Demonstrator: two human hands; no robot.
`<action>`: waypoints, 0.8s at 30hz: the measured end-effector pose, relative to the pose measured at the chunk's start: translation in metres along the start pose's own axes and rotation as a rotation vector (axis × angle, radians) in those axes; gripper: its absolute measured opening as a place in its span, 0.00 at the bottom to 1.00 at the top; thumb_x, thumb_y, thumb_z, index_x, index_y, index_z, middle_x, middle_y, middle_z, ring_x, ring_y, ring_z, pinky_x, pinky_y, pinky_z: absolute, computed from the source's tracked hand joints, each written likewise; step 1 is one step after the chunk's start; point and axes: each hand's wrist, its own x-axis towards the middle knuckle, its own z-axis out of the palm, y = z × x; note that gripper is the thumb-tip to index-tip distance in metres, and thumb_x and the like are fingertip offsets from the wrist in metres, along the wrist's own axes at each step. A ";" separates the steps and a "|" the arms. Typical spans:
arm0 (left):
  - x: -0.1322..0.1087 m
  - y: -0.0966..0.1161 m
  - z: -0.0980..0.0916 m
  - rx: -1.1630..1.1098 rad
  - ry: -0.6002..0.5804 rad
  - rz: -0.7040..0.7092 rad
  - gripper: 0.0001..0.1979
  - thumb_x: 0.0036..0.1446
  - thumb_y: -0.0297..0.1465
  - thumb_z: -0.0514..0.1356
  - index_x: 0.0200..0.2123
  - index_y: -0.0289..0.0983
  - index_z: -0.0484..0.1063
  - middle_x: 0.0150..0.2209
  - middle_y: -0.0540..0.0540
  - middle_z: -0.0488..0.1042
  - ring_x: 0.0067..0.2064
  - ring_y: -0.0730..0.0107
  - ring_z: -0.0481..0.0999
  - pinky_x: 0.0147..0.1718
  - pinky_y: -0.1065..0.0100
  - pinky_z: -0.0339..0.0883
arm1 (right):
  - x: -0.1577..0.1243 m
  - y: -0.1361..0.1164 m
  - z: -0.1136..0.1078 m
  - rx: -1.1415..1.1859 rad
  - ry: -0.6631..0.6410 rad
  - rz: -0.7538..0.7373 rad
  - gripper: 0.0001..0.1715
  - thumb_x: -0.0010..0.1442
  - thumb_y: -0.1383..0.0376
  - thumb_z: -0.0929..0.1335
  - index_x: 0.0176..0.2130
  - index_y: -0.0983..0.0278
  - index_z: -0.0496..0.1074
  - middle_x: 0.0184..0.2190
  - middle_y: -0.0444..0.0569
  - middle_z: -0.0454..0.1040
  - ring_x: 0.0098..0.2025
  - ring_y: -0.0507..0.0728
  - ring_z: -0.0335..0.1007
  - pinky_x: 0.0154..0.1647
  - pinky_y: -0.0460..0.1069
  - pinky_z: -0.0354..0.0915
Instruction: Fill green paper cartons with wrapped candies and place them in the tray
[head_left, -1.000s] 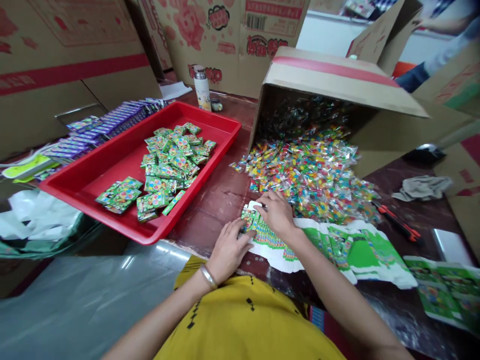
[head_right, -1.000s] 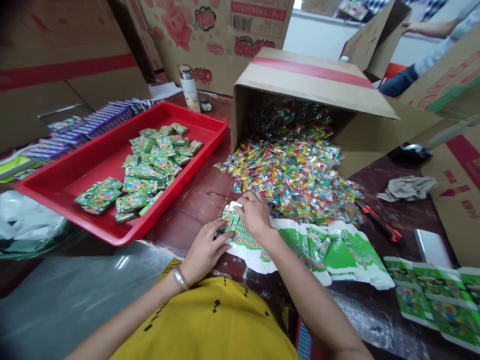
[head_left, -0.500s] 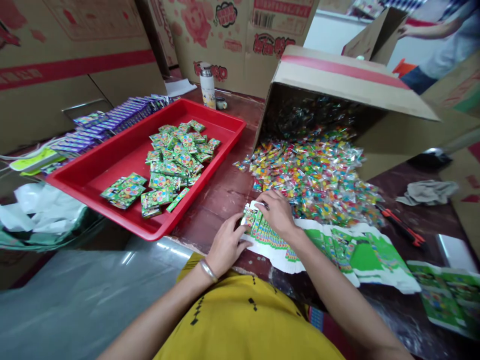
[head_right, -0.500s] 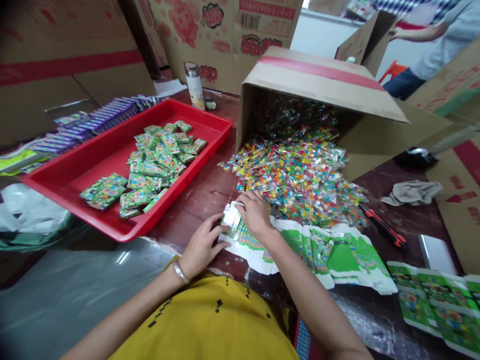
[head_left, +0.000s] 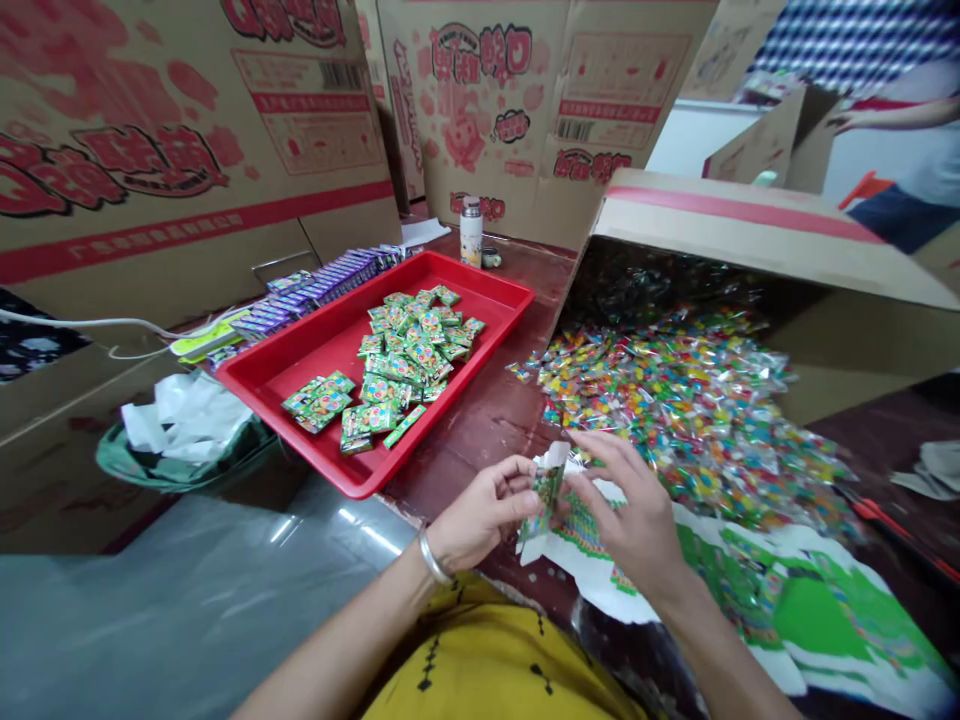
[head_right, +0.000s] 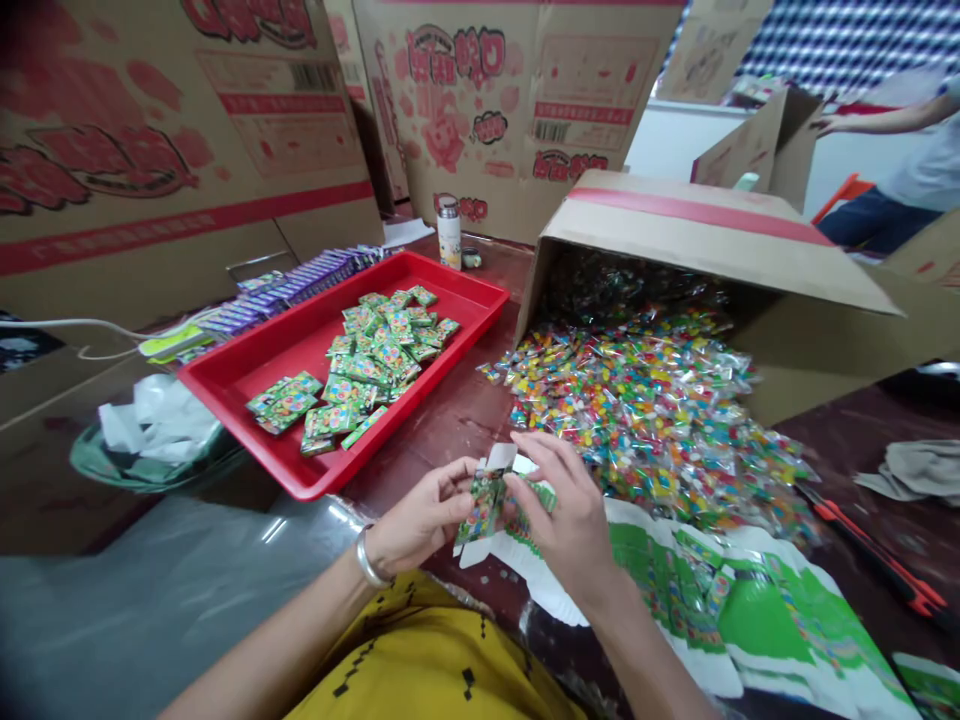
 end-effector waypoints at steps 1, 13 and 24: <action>0.000 -0.001 0.001 -0.029 0.003 0.008 0.22 0.48 0.36 0.72 0.45 0.37 0.73 0.40 0.44 0.76 0.38 0.69 0.76 0.41 0.68 0.67 | -0.004 -0.001 0.001 -0.103 -0.009 -0.056 0.20 0.64 0.62 0.67 0.56 0.55 0.70 0.49 0.54 0.70 0.48 0.61 0.69 0.47 0.56 0.69; -0.005 -0.004 0.007 0.336 -0.080 -0.074 0.15 0.53 0.36 0.68 0.42 0.33 0.79 0.35 0.46 0.79 0.36 0.69 0.75 0.36 0.71 0.66 | 0.005 -0.007 -0.035 0.187 -0.574 0.274 0.12 0.56 0.59 0.73 0.28 0.63 0.70 0.18 0.38 0.64 0.20 0.49 0.58 0.20 0.44 0.53; 0.008 -0.033 0.020 0.322 0.457 0.321 0.22 0.51 0.31 0.69 0.50 0.37 0.72 0.36 0.48 0.78 0.36 0.69 0.77 0.36 0.70 0.72 | -0.036 0.013 0.029 0.407 0.182 0.381 0.20 0.58 0.60 0.72 0.50 0.59 0.69 0.34 0.46 0.75 0.34 0.55 0.73 0.36 0.49 0.71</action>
